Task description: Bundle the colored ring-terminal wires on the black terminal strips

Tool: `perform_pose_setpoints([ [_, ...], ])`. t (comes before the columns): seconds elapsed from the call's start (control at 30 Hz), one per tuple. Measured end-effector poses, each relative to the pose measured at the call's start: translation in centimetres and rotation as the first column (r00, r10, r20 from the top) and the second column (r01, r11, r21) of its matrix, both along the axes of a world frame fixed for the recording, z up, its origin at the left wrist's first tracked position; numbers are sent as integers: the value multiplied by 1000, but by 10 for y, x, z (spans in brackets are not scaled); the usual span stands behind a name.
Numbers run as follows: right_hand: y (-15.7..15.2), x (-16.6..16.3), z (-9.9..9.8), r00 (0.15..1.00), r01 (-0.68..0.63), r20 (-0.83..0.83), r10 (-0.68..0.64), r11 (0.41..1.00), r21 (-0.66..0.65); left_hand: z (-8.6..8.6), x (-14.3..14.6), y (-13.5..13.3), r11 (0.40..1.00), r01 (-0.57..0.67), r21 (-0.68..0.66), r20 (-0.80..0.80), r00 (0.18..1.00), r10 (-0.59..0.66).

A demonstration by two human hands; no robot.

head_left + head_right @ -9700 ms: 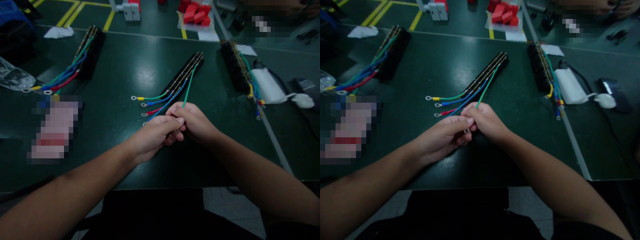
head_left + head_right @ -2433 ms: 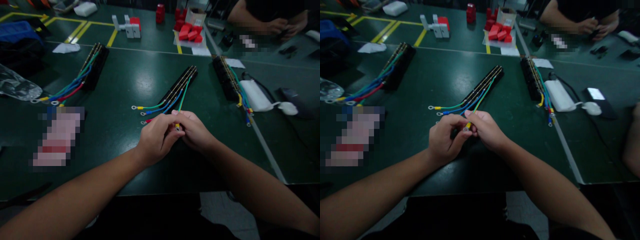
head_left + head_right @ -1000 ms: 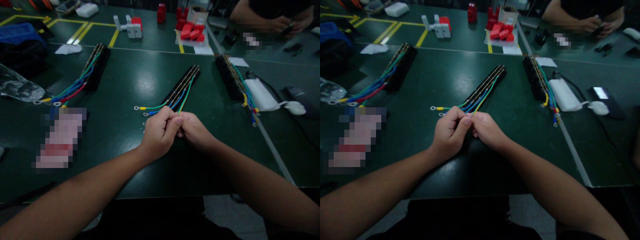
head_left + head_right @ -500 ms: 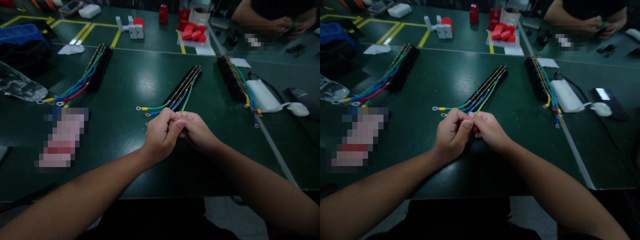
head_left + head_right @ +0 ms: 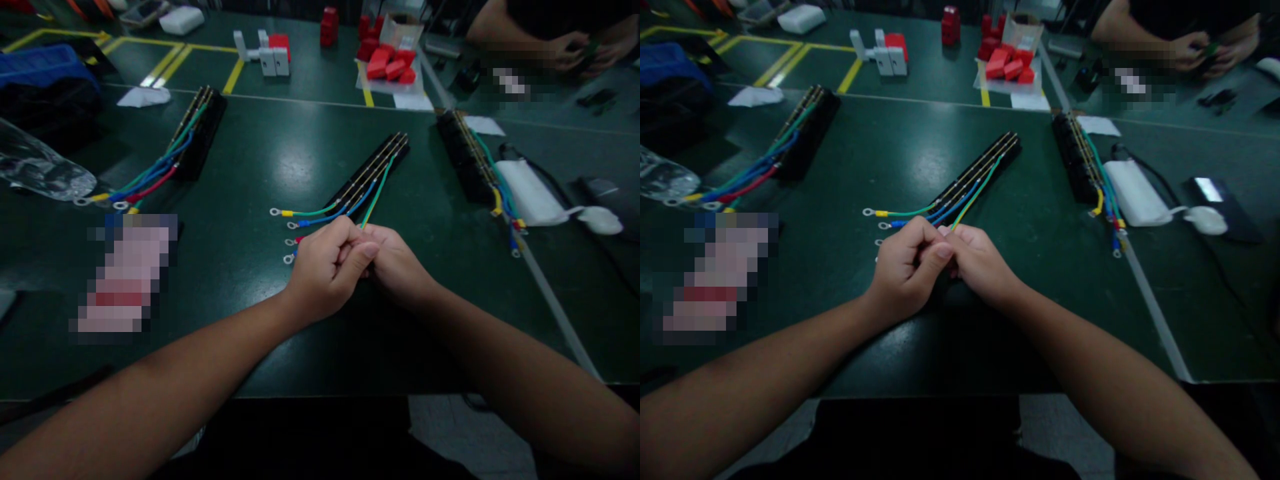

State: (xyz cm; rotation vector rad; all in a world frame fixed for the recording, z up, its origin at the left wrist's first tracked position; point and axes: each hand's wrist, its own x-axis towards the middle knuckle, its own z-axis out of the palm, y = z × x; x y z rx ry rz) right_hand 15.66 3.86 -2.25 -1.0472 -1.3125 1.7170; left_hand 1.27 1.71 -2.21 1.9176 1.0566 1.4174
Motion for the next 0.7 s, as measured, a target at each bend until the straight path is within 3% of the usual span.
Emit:
perform_pose_setpoints([
  [0.2,1,-1,0,998,-2,-64,-1,999,-44,-3,1,-2,1000,3,-29,47,999,-2],
  [0.57,-1,-1,4,987,30,151,-44,995,97,3,-1,3,999,-20,-43,55,998,22],
  [0.7,0,-1,3,993,-3,120,-6,997,81,2,-1,1,1000,-6,-30,66,998,8],
])
